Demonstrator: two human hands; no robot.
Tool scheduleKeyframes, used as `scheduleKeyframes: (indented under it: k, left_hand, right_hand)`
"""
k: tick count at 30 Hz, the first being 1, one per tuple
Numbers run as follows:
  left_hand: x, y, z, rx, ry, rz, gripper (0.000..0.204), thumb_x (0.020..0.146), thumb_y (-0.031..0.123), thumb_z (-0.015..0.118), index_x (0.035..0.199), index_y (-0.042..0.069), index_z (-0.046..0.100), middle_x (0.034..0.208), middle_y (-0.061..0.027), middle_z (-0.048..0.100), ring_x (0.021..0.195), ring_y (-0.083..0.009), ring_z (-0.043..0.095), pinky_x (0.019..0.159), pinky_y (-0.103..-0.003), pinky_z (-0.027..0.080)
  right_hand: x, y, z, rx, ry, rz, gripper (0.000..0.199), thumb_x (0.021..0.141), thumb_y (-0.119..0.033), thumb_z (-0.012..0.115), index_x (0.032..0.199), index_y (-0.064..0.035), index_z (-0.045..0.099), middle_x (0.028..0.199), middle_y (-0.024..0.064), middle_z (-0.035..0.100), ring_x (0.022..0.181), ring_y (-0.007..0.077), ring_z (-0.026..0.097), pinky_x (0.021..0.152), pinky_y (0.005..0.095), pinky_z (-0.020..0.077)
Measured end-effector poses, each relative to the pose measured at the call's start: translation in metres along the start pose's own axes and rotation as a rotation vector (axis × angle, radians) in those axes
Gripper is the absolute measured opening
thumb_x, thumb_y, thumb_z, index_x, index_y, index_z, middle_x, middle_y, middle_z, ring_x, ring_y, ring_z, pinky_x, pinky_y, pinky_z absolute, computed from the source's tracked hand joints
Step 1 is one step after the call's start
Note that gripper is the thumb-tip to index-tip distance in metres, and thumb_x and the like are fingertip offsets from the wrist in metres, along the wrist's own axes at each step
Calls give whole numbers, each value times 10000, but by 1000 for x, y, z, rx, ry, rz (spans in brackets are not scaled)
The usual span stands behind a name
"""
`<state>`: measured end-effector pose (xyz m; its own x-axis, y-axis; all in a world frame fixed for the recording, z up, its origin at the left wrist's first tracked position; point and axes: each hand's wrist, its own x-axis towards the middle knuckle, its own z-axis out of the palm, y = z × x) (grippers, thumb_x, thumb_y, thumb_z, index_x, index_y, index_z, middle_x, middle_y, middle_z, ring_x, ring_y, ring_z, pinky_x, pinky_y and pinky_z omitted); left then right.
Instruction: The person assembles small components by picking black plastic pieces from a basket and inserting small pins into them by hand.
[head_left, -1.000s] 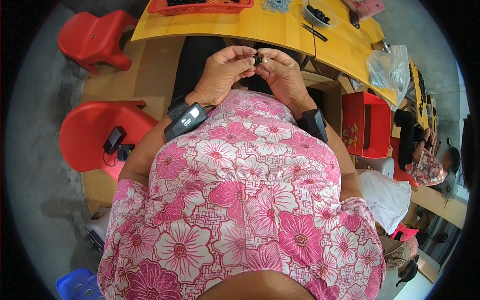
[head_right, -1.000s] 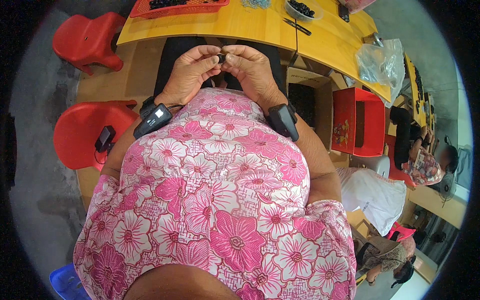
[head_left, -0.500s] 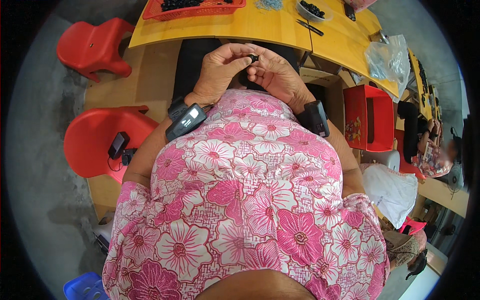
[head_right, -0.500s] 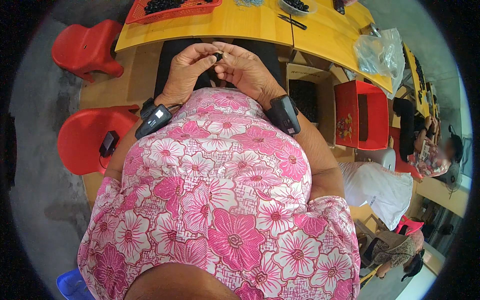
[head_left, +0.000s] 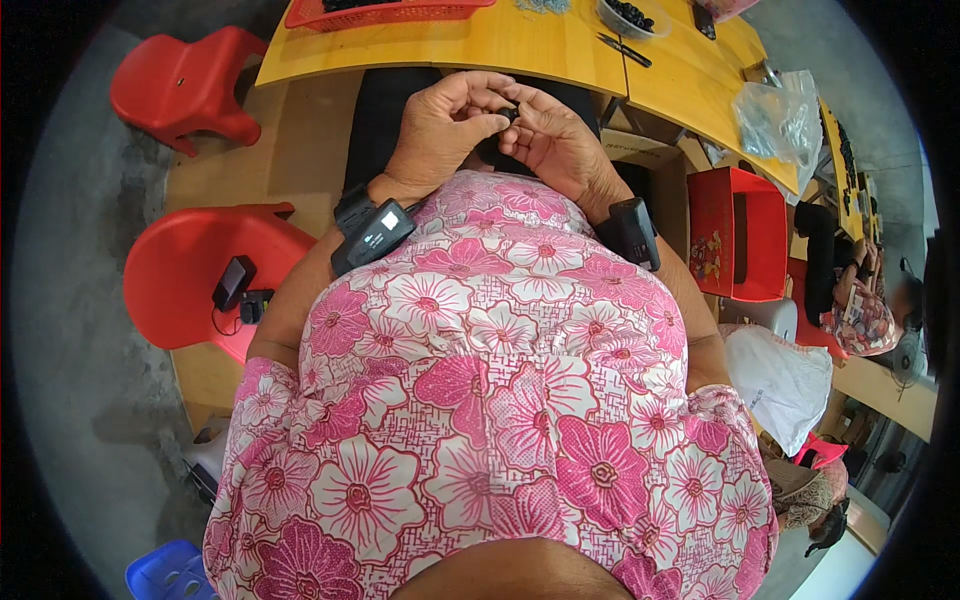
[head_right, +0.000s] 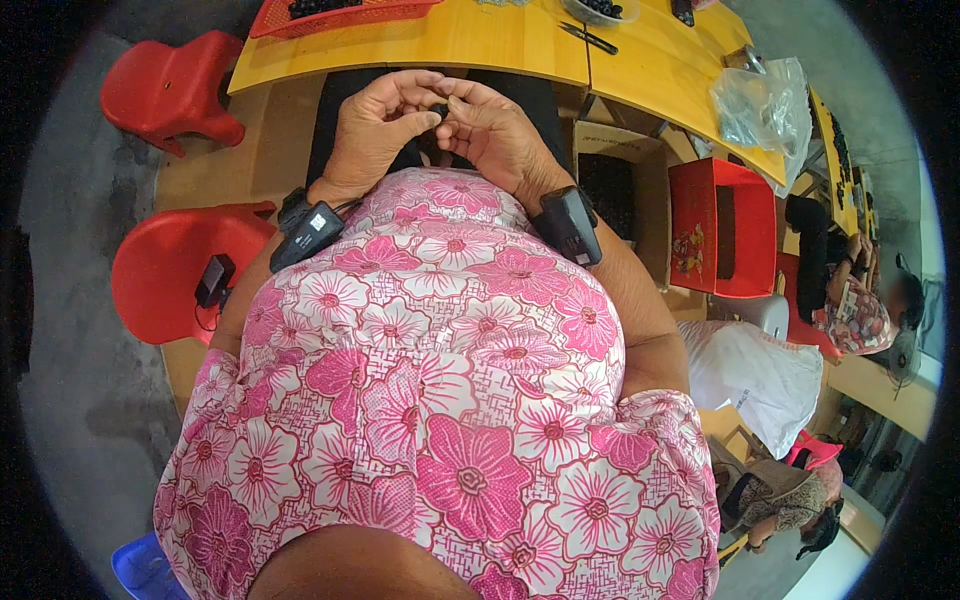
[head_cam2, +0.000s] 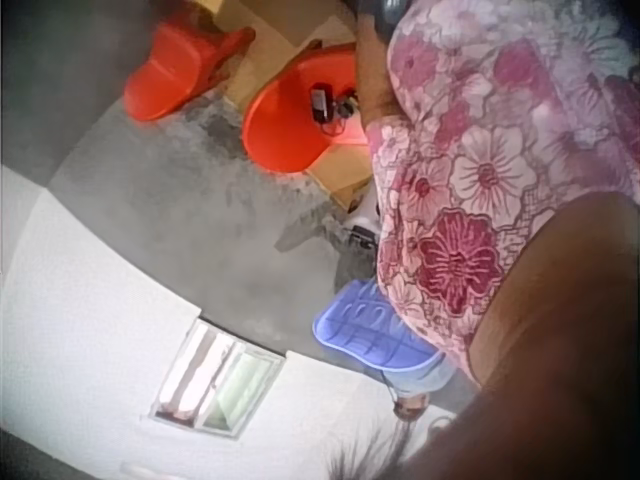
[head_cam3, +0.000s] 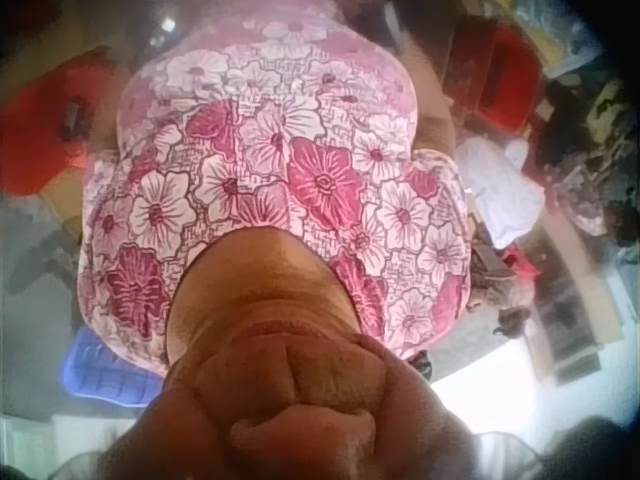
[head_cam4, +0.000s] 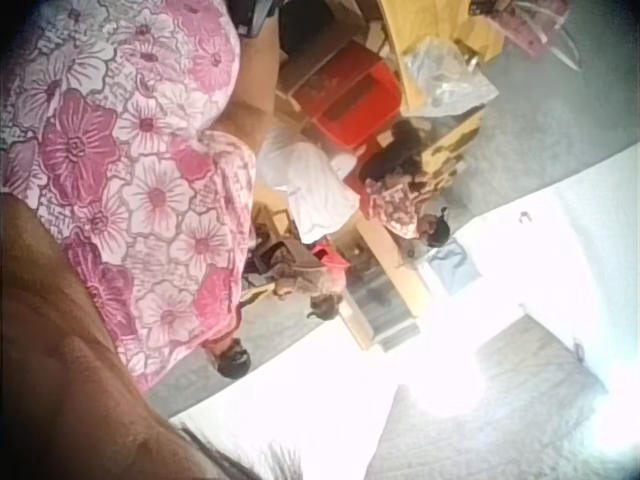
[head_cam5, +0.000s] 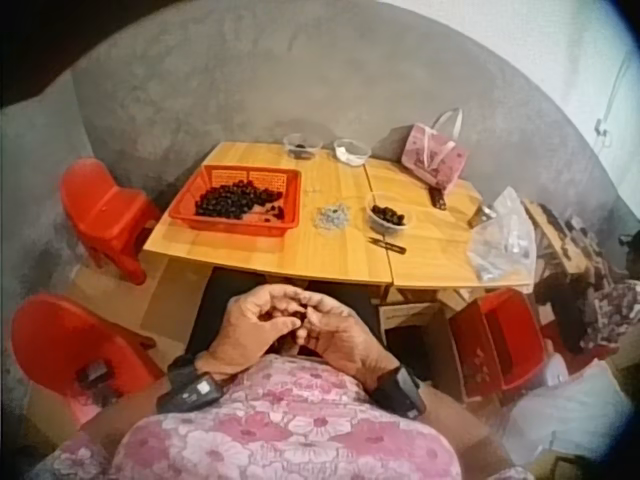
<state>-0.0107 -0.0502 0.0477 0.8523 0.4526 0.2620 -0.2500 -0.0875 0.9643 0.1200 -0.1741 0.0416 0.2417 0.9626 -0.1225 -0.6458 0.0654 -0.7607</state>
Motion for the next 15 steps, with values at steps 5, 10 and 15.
scheduleKeyframes:
  k: [5,10,15]
  left_hand:
    - [-1,-1,0,-18,5,-12,360,819,-36,620,1172,7,567,925,-48,666,787,-62,602,722,-188,493]
    - [-1,0,0,-20,13,-68,395,821,-22,627,1208,4,552,923,-53,666,798,-70,607,728,-188,492]
    - [-2,0,0,-28,31,-77,422,818,-17,633,1229,7,544,913,-51,663,796,-72,606,735,-193,493]
  right_hand:
    - [0,1,0,30,6,18,270,919,-163,561,1155,-36,533,913,43,598,768,125,595,753,270,500]
    - [0,4,-6,56,-23,7,158,925,-163,555,1044,-60,566,854,39,619,753,136,614,731,276,509]
    - [-2,1,-7,-20,-6,6,151,920,-169,564,1020,-56,572,865,42,622,753,146,607,731,286,509]
